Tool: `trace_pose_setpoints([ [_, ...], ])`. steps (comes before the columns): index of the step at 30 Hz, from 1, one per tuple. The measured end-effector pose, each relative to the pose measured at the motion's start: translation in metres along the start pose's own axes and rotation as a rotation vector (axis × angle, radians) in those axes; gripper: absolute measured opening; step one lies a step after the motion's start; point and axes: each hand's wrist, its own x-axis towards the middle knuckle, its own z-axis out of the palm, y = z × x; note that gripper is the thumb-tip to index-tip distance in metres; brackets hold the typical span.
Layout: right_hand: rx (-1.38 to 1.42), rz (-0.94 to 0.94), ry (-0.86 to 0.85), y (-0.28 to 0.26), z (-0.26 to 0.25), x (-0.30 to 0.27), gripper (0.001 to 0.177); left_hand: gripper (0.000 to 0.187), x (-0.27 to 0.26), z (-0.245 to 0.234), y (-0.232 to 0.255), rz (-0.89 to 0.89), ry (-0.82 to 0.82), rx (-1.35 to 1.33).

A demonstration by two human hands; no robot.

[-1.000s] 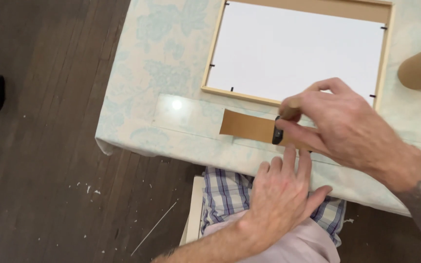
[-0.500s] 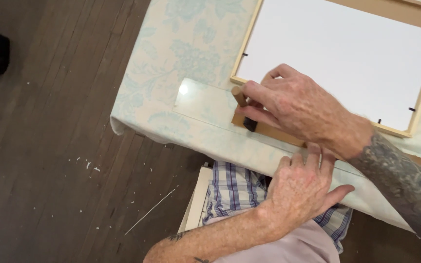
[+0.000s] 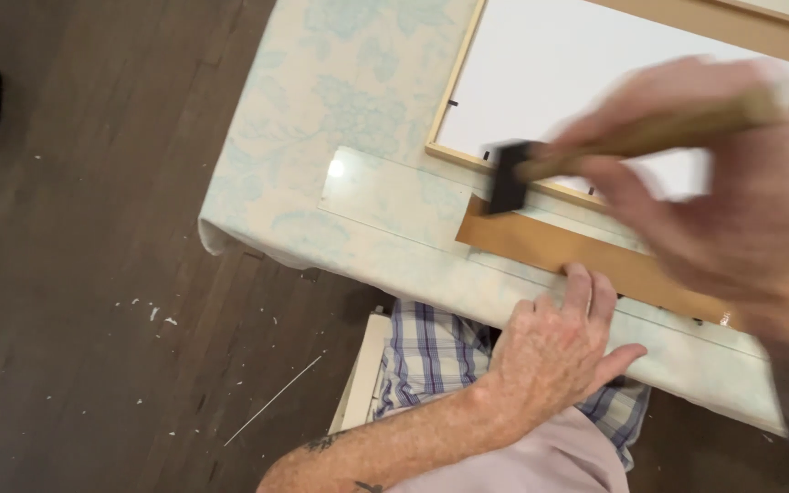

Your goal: Applying brown adhesive tape to the back edges of a wooden picture frame to seal it.

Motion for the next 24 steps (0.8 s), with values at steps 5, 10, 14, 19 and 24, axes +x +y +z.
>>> trace_pose_setpoints([
  [5, -0.349, 0.250, -0.486, 0.016, -0.010, -0.040, 0.025, 0.083, -0.003, 0.000, -0.004, 0.056, -0.015, 0.118],
  [10, -0.353, 0.046, -0.521, 0.049, 0.038, -0.033, 0.022, 0.083, -0.003, -0.002, -0.005, 0.038, 0.043, 0.057],
  [14, -0.247, 0.053, -0.470, 0.058, 0.064, -0.003, 0.024, 0.081, -0.001, -0.004, -0.006, 0.045, 0.048, 0.060],
  [19, -0.212, -0.023, -0.382, 0.053, 0.084, 0.022, 0.022, 0.079, -0.001, -0.005, -0.008, 0.050, 0.054, 0.038],
  [24, -0.170, -0.089, -0.281, 0.040, 0.080, 0.028, 0.020, 0.077, 0.000, -0.005, -0.010, 0.087, 0.004, 0.040],
])
